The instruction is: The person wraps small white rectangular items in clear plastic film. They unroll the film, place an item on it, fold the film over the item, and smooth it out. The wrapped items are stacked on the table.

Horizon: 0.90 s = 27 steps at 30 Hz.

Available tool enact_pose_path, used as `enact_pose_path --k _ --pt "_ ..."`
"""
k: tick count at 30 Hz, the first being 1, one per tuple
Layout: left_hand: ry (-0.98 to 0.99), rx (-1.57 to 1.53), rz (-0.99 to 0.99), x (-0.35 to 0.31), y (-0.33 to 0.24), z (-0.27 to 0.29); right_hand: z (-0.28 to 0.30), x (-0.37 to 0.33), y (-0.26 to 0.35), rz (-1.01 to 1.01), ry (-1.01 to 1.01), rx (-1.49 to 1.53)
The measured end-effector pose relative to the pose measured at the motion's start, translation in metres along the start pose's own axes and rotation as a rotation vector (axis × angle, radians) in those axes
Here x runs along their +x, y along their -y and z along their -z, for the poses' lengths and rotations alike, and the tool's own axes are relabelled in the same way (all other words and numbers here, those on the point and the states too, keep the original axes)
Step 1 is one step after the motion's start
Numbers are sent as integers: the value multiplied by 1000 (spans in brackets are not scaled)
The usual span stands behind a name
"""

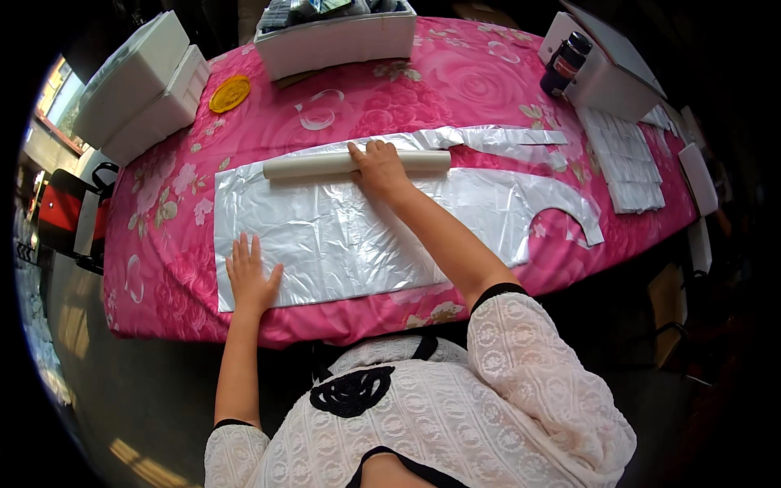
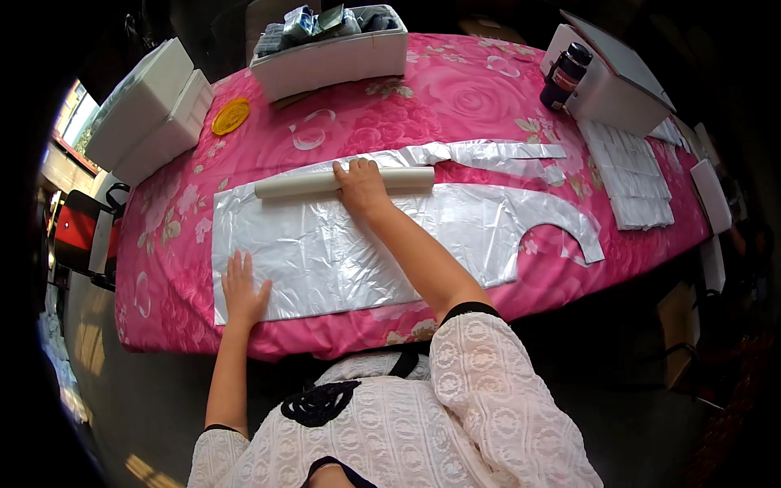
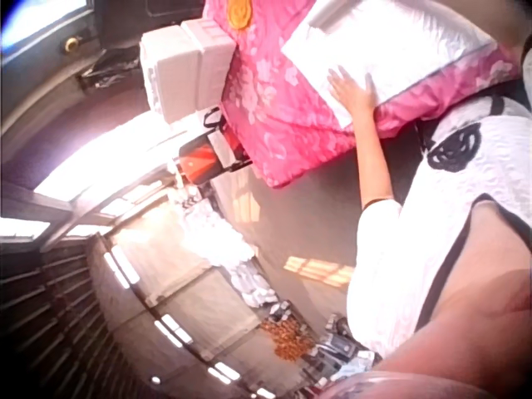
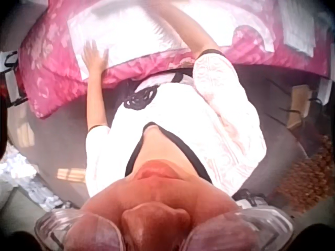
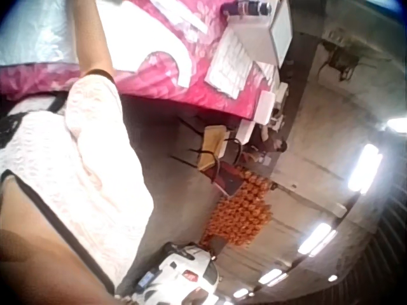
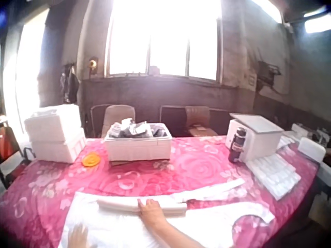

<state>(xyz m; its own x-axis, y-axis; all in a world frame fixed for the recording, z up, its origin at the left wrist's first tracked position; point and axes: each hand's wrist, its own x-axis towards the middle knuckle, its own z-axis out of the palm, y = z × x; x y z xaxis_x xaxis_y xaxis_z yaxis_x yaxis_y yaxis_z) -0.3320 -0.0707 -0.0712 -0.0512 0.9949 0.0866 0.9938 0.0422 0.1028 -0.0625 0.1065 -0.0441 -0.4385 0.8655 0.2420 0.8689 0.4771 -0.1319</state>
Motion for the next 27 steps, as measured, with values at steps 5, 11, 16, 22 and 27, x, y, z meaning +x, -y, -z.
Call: enact_pose_path --k 5,11,16,22,27 --pt "-36 24 -5 -3 6 -8 32 -77 54 -3 300 211" --pt "-36 41 0 -2 7 -10 56 -140 7 -283 335 156" --pt "-47 97 90 -16 34 -10 81 -172 -127 -653 262 -104" --pt "-85 83 145 -50 80 -20 99 -224 -261 -896 143 -158" --pt "-5 133 271 -76 99 3 89 -237 -269 -929 125 -235"
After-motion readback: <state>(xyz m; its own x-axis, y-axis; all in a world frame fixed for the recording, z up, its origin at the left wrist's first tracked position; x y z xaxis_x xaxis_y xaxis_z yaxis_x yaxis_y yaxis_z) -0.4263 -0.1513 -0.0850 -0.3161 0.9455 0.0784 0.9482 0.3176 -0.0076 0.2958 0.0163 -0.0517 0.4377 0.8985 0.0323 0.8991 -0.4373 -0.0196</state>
